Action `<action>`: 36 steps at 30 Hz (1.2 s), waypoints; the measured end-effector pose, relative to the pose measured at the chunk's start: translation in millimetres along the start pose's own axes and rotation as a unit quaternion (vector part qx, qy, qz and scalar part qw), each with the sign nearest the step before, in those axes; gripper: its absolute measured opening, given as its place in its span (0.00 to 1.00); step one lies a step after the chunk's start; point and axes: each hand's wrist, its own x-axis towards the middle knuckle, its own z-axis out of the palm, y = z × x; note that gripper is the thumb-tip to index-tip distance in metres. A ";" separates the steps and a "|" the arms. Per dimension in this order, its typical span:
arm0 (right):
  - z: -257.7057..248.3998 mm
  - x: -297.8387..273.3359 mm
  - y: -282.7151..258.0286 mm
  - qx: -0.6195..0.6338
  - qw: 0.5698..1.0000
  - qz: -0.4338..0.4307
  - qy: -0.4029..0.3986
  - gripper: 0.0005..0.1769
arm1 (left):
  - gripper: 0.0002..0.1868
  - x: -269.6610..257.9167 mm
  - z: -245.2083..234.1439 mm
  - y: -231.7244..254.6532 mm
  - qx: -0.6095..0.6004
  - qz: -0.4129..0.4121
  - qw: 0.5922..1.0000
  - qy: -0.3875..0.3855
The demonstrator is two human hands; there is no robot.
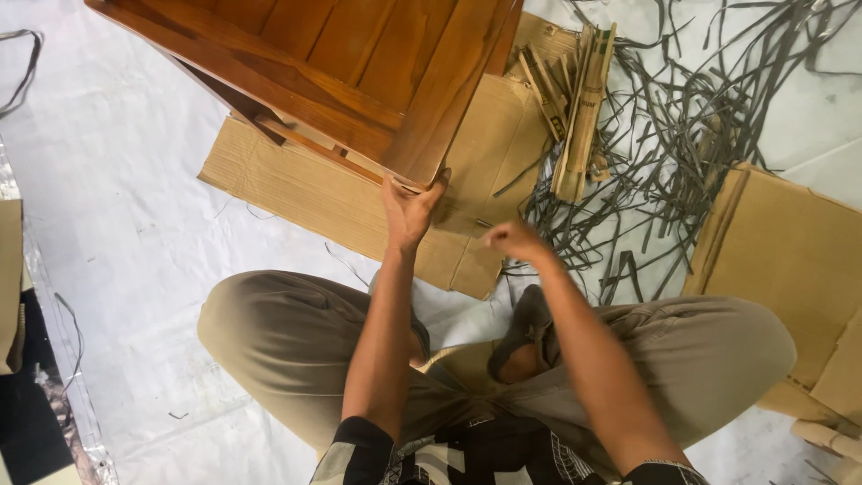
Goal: Wrapping wooden chair legs with protective cardboard and plastic strips.
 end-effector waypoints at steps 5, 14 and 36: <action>-108.9 -56.6 -61.0 0.489 0.857 -0.068 0.146 0.13 | 0.32 -1.3 0.4 10.8 -0.003 0.009 1.000 0.002; -12.8 -1.3 -42.6 0.111 0.986 -0.011 0.123 0.19 | 0.30 0.6 0.5 10.8 -0.003 0.027 1.000 0.005; 98.6 6.2 0.0 0.011 0.992 0.060 0.107 0.15 | 0.33 -1.9 2.6 19.1 0.006 0.020 1.000 -0.007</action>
